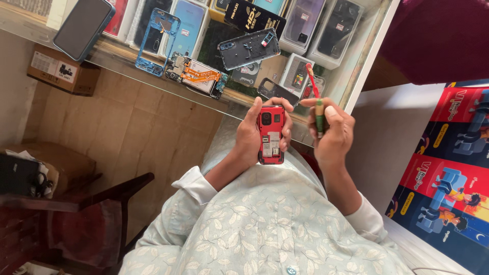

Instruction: The person disassembles a black smartphone, removes internal components, and places them into a red phone casing. They then use a screwdriver to tighten screws on the red casing and a black back cover.

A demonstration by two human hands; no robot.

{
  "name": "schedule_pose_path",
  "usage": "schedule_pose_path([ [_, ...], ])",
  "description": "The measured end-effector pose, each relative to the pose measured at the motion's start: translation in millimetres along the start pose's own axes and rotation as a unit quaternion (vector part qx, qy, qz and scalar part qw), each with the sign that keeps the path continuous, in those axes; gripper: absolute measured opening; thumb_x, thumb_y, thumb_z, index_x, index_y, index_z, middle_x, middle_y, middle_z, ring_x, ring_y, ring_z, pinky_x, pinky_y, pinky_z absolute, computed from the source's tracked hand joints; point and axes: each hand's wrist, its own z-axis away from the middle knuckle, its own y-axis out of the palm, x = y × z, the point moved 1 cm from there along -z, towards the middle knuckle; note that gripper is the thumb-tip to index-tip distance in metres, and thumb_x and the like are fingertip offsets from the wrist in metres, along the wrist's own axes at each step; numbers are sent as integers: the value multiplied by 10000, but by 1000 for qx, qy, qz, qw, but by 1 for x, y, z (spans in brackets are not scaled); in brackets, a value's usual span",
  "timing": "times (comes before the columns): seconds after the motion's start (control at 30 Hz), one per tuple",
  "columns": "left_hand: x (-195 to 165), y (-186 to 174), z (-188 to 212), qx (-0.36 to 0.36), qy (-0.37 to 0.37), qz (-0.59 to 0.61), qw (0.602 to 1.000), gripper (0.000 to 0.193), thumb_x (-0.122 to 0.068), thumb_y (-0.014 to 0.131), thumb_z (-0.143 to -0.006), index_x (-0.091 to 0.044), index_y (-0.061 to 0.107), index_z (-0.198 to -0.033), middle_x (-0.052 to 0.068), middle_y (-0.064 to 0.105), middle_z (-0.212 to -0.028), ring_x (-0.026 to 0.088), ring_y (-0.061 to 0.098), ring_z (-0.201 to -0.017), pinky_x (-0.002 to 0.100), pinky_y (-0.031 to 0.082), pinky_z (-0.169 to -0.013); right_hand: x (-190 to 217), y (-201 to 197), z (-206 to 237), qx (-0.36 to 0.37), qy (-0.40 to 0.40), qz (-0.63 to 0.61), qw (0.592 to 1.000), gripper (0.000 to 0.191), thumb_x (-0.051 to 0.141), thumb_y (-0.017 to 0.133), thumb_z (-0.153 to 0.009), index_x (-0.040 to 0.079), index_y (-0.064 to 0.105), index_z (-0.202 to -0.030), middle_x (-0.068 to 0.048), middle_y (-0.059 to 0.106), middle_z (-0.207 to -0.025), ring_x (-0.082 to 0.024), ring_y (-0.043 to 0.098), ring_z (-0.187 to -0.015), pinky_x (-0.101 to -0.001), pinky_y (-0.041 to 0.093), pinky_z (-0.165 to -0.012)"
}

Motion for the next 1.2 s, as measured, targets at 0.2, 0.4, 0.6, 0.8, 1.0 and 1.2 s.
schedule_pose_path([
  [0.2, 1, -14, -4, -42, 64, -139, 987, 565, -534, 302, -1134, -17, 520, -1200, 119, 598, -865, 199, 615, -671, 311, 533, -623, 7, -10, 17, -41, -31, 127, 991, 222, 86, 728, -967, 18, 666, -1169, -6, 667, -912, -37, 535, -673, -177, 392, -545],
  [0.4, 6, -27, -6, -65, 95, -201, 973, 563, -520, 300, -1129, -9, 525, -1207, 131, 624, -868, 191, 609, -660, 310, 535, -600, 8, -10, 32, 1, -137, 320, 938, 172, 66, 777, -979, 9, 743, -1137, -37, 669, -949, -61, 582, -789, -207, 449, -677],
  [0.6, 10, -33, -6, -63, 117, -227, 965, 572, -524, 306, -1128, 0, 525, -1197, 128, 632, -870, 187, 616, -667, 307, 535, -591, 17, -6, 33, 3, -115, 354, 928, 159, 93, 775, -972, 16, 762, -1111, -37, 639, -863, -55, 565, -683, -218, 433, -586],
  [0.8, 11, -40, -4, -64, 126, -286, 948, 574, -527, 322, -1123, 2, 534, -1193, 112, 635, -868, 163, 608, -656, 285, 515, -581, 29, 0, 33, 9, -118, 408, 905, 144, 85, 776, -960, 31, 766, -1093, -34, 658, -841, -79, 591, -630, -250, 445, -557],
  [1.0, 13, -46, -2, -79, 95, -346, 930, 550, -528, 354, -1121, -17, 548, -1179, 84, 625, -853, 134, 596, -634, 258, 490, -566, 29, -2, 32, 26, -175, 470, 865, 167, 52, 808, -887, 68, 791, -1052, -95, 630, -877, -168, 613, -724, -311, 485, -633],
  [1.2, 15, -49, -8, -139, 69, -428, 891, 492, -484, 378, -1101, -47, 605, -1118, 51, 650, -784, 100, 597, -565, 240, 467, -503, -3, -13, 20, 31, -124, 491, 862, 94, 81, 775, -937, 22, 741, -1001, -108, 680, -931, -250, 668, -796, -365, 522, -679],
])
